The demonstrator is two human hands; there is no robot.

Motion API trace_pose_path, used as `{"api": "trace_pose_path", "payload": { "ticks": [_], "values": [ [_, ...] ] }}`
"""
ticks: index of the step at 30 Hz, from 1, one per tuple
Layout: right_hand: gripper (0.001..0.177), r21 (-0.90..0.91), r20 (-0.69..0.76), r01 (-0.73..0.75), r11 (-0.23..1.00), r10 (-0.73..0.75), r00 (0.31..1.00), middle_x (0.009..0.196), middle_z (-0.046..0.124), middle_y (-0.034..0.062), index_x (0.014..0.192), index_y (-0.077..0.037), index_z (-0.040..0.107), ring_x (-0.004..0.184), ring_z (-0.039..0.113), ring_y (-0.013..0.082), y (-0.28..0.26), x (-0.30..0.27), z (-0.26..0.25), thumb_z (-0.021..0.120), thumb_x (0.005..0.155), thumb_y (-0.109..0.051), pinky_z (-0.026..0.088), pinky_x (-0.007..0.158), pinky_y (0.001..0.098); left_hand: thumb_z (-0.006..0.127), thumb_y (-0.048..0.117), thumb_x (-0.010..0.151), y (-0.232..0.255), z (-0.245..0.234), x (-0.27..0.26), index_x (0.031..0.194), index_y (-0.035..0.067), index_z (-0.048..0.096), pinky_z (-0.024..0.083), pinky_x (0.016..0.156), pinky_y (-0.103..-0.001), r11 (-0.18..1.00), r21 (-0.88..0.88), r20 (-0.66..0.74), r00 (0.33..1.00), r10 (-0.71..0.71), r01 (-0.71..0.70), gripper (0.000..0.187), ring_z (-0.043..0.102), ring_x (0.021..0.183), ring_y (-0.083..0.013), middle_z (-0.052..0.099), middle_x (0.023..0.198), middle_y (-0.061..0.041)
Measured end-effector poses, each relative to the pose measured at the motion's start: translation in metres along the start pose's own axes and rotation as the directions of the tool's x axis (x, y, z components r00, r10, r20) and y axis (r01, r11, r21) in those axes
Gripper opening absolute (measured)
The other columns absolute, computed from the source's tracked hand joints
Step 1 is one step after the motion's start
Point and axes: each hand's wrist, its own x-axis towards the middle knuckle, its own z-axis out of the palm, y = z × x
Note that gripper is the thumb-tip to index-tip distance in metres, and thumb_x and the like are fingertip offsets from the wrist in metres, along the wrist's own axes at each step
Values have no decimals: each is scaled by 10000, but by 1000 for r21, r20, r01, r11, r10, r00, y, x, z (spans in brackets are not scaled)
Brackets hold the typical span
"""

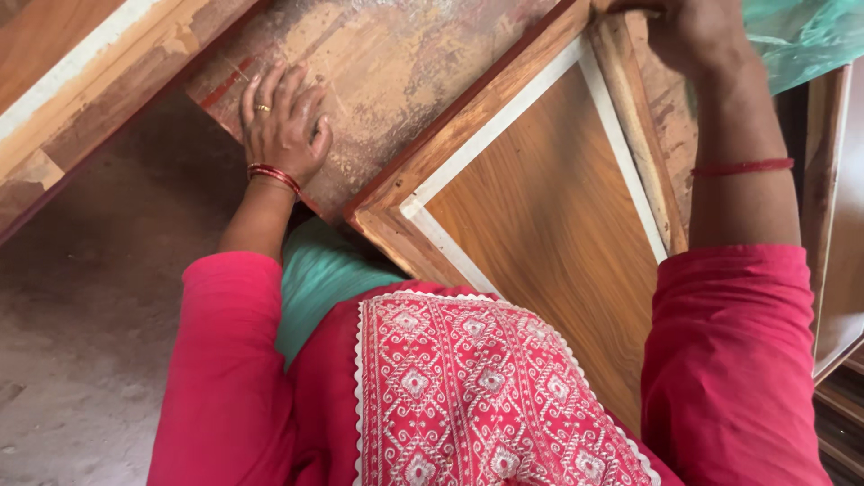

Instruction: The person scoops a brown paste from a bucket using a small rectangular tool and applies it to the edges and corners of a wooden door frame. The person then smooths the paste along the frame's surface.

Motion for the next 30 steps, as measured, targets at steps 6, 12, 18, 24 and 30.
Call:
{"api": "trace_pose_path", "payload": {
  "ticks": [6, 12, 18, 24, 30],
  "values": [
    [500, -101, 167, -251, 963, 265, 950, 1005, 764, 101, 1166, -186, 837, 813, 685, 239, -30, -31, -18, 554, 972, 178, 528, 647, 393, 704, 260, 991, -1, 2, -4, 1228, 149, 711, 228, 1279, -513, 1000, 9, 25, 1000, -4, 4, 262, 380, 1528, -287, 532, 1562, -79],
    [455, 203, -270, -292, 935, 340, 901, 1153, 752, 125, 1228, -97, 799, 1081, 684, 297, -35, -56, 14, 572, 942, 175, 555, 929, 415, 694, 236, 975, -2, 1, -5, 1211, 138, 710, 224, 1278, -517, 999, -50, 12, 1000, -11, 12, 256, 376, 1534, -292, 530, 1577, -78],
    [343, -245, -200, -213, 946, 165, 966, 1123, 787, 25, 1093, -166, 819, 1037, 712, 246, -65, -52, 24, 660, 911, 78, 536, 890, 420, 694, 226, 962, -2, 1, -5, 1230, 140, 715, 228, 1281, -513, 1000, -28, 7, 1000, 3, -3, 282, 374, 1538, -286, 530, 1577, -71],
    [427, -83, -140, -370, 925, 357, 924, 1036, 766, 103, 1166, -182, 838, 861, 705, 281, -50, -52, -11, 620, 970, 128, 553, 798, 400, 689, 232, 980, -4, 6, -4, 1221, 139, 710, 219, 1292, -524, 1000, 15, 11, 1000, 12, -13, 258, 371, 1542, -284, 526, 1520, -82],
    [539, -79, -248, -278, 957, 251, 936, 1065, 771, 103, 1145, -162, 838, 957, 726, 318, -47, -39, 17, 586, 816, 182, 566, 770, 402, 694, 262, 1019, -4, 6, -4, 1254, 138, 700, 209, 1291, -537, 1000, -12, 68, 997, -28, 28, 266, 363, 1548, -306, 507, 1588, -97]
  ]
}}
